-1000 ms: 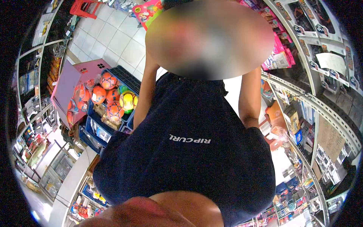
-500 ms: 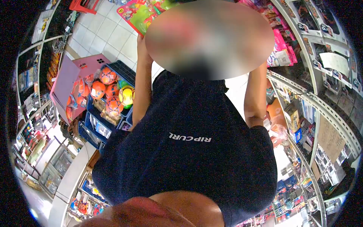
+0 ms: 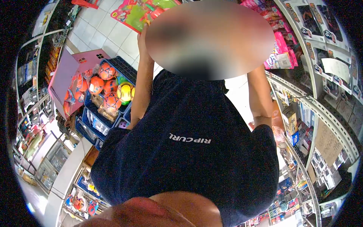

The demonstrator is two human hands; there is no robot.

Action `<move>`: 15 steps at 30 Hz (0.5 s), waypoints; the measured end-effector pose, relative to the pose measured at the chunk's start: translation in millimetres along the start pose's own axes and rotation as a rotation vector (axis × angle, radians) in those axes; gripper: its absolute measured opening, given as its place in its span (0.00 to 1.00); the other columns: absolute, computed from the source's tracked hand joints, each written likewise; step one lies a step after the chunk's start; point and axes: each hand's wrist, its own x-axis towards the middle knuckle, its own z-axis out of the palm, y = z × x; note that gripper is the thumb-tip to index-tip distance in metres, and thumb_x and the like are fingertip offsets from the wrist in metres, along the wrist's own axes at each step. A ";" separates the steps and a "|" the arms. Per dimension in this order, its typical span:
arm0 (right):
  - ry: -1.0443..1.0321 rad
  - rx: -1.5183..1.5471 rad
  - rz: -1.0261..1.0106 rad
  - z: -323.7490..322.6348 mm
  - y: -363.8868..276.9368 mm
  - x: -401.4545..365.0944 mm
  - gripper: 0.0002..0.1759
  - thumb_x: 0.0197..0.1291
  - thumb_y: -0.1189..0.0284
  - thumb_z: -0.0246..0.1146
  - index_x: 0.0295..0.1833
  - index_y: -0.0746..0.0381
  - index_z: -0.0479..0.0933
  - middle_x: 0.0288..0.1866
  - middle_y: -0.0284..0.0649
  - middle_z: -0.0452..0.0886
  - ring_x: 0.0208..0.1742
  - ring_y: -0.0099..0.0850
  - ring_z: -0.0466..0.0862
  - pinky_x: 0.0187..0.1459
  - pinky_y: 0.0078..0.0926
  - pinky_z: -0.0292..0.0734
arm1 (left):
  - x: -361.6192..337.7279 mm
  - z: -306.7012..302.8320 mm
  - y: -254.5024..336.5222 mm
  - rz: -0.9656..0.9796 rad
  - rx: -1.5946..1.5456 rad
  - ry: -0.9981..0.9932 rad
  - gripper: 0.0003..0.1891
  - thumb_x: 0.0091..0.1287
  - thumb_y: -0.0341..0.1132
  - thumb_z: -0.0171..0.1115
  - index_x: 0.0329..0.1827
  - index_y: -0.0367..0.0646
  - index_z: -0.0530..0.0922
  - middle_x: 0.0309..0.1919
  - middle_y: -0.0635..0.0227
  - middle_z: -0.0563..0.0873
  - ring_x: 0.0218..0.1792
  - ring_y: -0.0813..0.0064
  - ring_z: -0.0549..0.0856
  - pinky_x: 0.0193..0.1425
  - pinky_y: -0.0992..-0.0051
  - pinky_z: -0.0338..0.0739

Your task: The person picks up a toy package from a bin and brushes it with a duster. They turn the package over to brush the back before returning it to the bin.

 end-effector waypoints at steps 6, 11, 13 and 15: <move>0.568 0.993 0.413 -16.0 61.8 -24.7 0.15 0.58 0.65 0.59 0.37 0.69 0.79 0.31 0.41 0.82 0.34 0.26 0.80 0.38 0.23 0.73 | -0.8 -4.5 -2.4 0.167 0.054 0.025 0.14 0.66 0.34 0.52 0.51 0.36 0.68 0.44 0.62 0.78 0.44 0.70 0.79 0.48 0.69 0.76; 0.473 0.528 0.610 -10.7 90.1 -48.0 0.18 0.61 0.65 0.55 0.42 0.72 0.75 0.29 0.43 0.80 0.28 0.26 0.78 0.35 0.21 0.70 | -5.3 -1.3 0.0 0.200 0.051 0.027 0.14 0.67 0.34 0.51 0.51 0.35 0.68 0.44 0.62 0.78 0.44 0.72 0.79 0.47 0.72 0.76; 0.598 0.641 0.544 -4.3 82.8 -49.7 0.18 0.61 0.65 0.55 0.43 0.72 0.74 0.27 0.42 0.78 0.27 0.26 0.76 0.35 0.22 0.70 | -7.6 -2.0 0.8 0.226 0.026 -0.007 0.14 0.67 0.34 0.50 0.51 0.36 0.67 0.44 0.62 0.78 0.45 0.74 0.79 0.47 0.73 0.75; 0.640 0.618 0.576 1.2 90.0 -52.4 0.18 0.60 0.65 0.56 0.42 0.72 0.74 0.27 0.41 0.77 0.26 0.26 0.76 0.34 0.23 0.71 | -7.1 -0.9 0.9 0.242 0.020 0.000 0.14 0.67 0.33 0.51 0.52 0.36 0.66 0.45 0.61 0.78 0.45 0.71 0.79 0.48 0.71 0.76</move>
